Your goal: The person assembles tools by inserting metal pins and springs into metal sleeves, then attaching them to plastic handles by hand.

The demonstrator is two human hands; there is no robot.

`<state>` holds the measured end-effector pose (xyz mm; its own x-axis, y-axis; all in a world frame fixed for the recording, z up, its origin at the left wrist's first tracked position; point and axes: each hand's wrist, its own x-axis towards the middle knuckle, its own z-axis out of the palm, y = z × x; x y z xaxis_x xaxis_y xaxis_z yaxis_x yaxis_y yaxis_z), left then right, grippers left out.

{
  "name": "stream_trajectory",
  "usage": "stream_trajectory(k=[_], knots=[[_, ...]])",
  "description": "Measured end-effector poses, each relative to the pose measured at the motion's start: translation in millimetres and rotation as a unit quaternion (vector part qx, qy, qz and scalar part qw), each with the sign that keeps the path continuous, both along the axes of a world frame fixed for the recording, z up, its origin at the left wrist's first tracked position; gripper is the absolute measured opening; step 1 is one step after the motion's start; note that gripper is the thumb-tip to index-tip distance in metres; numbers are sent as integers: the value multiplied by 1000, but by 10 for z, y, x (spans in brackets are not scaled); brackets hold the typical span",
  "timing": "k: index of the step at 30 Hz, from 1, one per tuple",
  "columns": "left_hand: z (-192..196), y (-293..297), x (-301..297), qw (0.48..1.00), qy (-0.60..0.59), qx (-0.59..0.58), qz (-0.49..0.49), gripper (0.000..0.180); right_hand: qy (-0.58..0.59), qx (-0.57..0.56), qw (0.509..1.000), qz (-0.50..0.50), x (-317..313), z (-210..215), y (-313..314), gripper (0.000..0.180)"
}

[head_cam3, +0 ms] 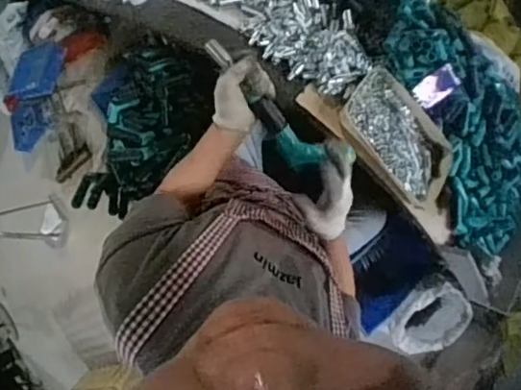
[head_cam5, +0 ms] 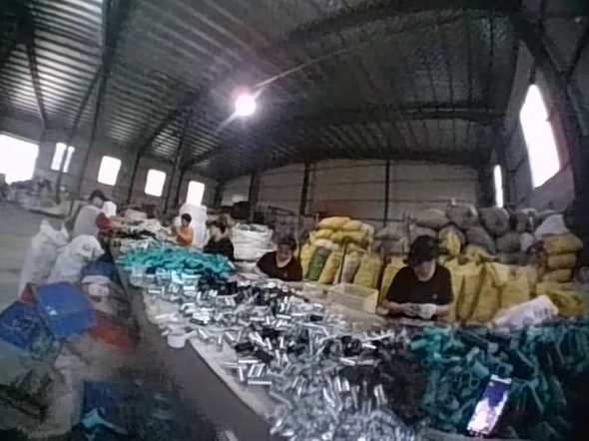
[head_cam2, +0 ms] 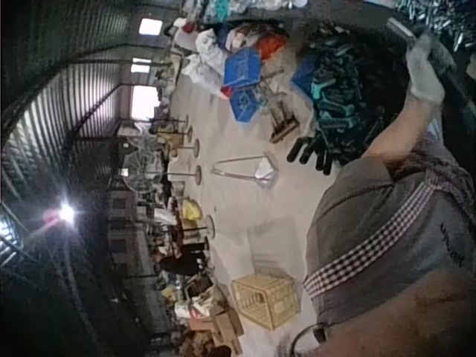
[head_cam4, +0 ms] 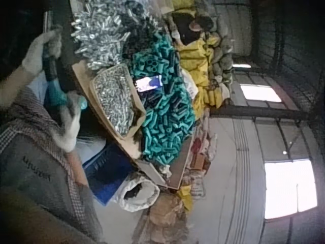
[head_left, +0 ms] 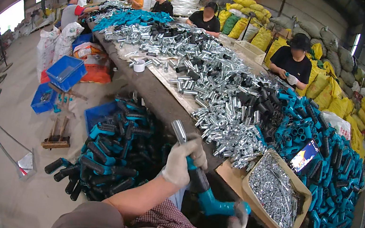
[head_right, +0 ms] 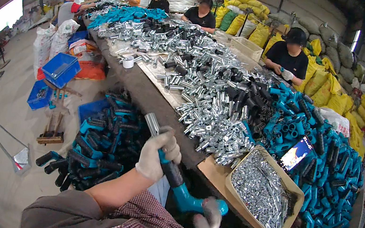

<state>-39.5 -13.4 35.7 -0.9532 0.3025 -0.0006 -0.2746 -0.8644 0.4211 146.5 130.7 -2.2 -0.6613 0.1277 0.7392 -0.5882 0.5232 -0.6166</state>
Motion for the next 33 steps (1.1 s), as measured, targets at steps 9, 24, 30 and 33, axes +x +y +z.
stream_trajectory(k=[9, 24, 30, 33], knots=[[-353, 125, -67, 938, 191, 153, -244, 20, -295, -685, 545, 382, -105, -575, -329, 62], [9, 484, -8, 979, -145, -132, -54, 22, -122, 249, 949, -149, -301, -100, 107, 58], [-375, 232, -196, 981, 77, 19, -175, 10, -339, -156, 923, 93, -267, -272, -116, 71], [-412, 277, -118, 984, 55, -4, -170, 9, -395, -255, 849, 241, -354, -394, 90, 79]])
